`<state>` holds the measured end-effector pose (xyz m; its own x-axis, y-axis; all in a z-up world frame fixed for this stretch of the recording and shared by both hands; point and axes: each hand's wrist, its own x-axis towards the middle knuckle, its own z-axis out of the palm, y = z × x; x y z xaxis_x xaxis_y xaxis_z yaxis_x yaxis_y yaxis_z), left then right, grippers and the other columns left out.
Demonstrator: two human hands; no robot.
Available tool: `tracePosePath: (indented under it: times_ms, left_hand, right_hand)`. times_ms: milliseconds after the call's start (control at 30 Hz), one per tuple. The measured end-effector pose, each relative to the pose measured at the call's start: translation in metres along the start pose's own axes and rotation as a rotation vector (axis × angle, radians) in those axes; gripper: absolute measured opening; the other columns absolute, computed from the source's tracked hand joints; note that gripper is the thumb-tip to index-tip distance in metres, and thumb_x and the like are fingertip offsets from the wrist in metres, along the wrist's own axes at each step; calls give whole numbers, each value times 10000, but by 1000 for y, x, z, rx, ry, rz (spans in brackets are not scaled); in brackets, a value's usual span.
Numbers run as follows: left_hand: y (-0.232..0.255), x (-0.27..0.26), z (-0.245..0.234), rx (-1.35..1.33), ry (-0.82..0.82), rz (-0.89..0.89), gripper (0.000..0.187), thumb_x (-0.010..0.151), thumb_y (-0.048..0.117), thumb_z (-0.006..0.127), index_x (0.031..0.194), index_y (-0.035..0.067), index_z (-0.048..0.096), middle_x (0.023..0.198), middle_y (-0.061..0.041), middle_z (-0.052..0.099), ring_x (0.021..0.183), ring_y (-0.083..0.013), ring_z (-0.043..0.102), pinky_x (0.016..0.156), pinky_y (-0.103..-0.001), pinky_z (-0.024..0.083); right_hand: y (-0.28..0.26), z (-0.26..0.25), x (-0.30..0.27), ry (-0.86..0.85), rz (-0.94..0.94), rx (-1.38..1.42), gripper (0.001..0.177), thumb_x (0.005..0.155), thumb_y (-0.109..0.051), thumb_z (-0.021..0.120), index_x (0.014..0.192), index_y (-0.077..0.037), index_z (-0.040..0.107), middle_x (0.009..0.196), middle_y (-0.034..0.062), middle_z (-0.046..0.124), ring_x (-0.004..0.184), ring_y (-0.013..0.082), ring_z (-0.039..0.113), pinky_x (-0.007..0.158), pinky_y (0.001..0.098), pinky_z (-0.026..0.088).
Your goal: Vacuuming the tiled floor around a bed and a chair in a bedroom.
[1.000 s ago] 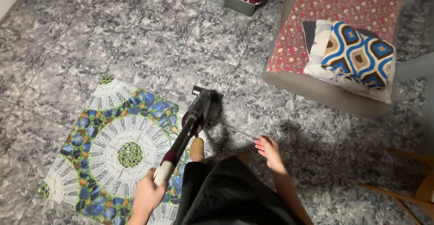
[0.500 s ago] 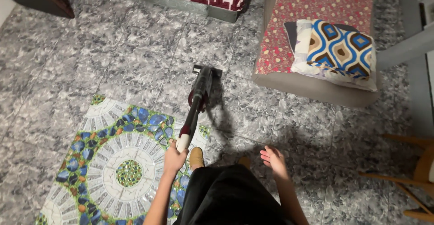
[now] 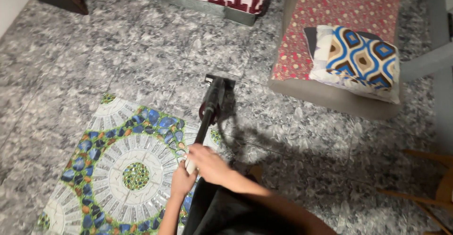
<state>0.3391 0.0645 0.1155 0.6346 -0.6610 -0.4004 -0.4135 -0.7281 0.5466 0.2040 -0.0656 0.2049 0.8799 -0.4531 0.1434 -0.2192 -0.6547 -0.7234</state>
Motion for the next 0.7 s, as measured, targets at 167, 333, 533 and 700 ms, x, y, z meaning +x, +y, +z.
tracePosePath:
  times_ms: [167,333,533,700]
  left_hand:
    - [-2,-70,-35,53,-139,-155,551,800,368,741,1171,-14,601,813,-277,748,807,-430,751,771,-522,586]
    - [-29,-132,-39,35,4,-119,527,739,319,800,1099,-22,623,868,-271,741,858,-452,732,796,-517,592]
    - [-32,-179,-32,65,-94,-300,669,694,328,817,1237,29,567,878,-250,757,886,-424,749,816,-517,609]
    - [-46,-189,1,74,-75,-314,907,679,353,824,1457,49,470,856,-258,752,858,-412,761,793,-501,628]
  right_hand:
    - [-4,68,0,-226,-395,-141,531,764,-61,709,1285,-61,604,1176,143,633,1247,333,582,1111,499,375]
    - [-43,52,-13,-407,-476,1,464,682,-85,719,1125,-27,594,1020,134,645,1073,326,621,1052,469,408]
    - [-67,23,-25,-550,-597,57,416,632,-88,706,1017,-19,566,1000,132,639,1039,323,623,960,424,443]
    - [-59,25,-39,-551,-627,74,451,633,-107,713,1043,-5,554,997,141,626,1011,330,617,900,420,445]
